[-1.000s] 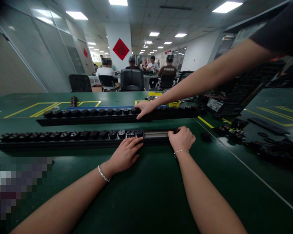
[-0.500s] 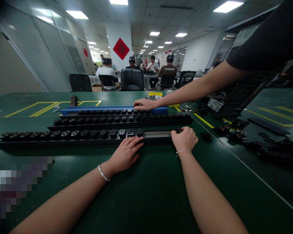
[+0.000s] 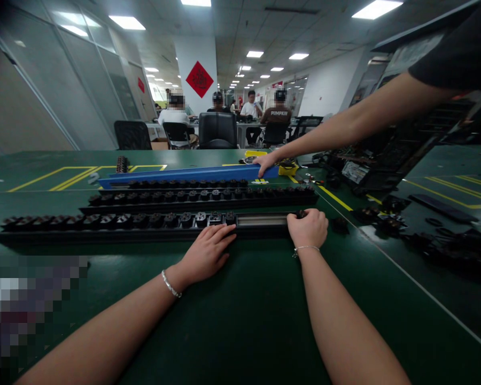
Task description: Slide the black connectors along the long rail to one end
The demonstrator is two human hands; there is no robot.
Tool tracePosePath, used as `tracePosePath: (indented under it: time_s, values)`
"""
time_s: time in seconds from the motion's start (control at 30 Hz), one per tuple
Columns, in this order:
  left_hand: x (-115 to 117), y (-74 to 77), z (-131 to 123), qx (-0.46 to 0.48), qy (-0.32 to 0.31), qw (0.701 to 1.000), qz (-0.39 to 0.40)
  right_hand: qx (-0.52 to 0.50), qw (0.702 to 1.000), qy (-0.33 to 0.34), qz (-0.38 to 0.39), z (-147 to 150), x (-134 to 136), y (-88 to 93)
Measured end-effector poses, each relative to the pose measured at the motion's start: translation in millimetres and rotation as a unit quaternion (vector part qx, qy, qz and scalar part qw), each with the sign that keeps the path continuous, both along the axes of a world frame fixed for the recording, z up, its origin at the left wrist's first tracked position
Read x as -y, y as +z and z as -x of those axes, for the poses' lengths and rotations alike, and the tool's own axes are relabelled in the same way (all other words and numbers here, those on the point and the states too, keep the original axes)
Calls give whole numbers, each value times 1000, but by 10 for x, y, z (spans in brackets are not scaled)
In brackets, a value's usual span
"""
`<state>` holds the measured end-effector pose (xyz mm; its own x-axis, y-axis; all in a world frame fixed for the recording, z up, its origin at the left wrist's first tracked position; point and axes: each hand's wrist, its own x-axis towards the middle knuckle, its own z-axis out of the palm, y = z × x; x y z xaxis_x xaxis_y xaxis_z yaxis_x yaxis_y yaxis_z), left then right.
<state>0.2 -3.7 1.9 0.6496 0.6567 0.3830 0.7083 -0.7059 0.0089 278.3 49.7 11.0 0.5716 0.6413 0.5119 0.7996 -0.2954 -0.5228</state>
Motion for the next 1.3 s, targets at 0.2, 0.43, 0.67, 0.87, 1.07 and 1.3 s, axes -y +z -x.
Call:
tracePosePath:
  time_s: [0.2, 0.43, 0.67, 0.87, 1.07, 1.3]
  values:
    - [-1, -2, 2, 2, 0, 1000, -2, -5, 1000, 0, -7, -35, -9, -13]
    - [-8, -20, 2, 4, -1, 1000, -6, 5, 1000, -3, -15, -59, -34, -33]
    - [-6, -20, 3, 1, 2, 1000, -10, -3, 1000, -4, -20, -56, -26, -23]
    - [-3, -16, 6, 5, -1, 1000, -6, -4, 1000, -6, -15, -62, -18, -17]
    - [1, -4, 9, 5, -2, 1000, -1, -6, 1000, -10, -19, -106, -30, -27]
    - [9, 4, 10, -5, 4, 1000, -2, -17, 999, -28, -5, -127, -16, -8]
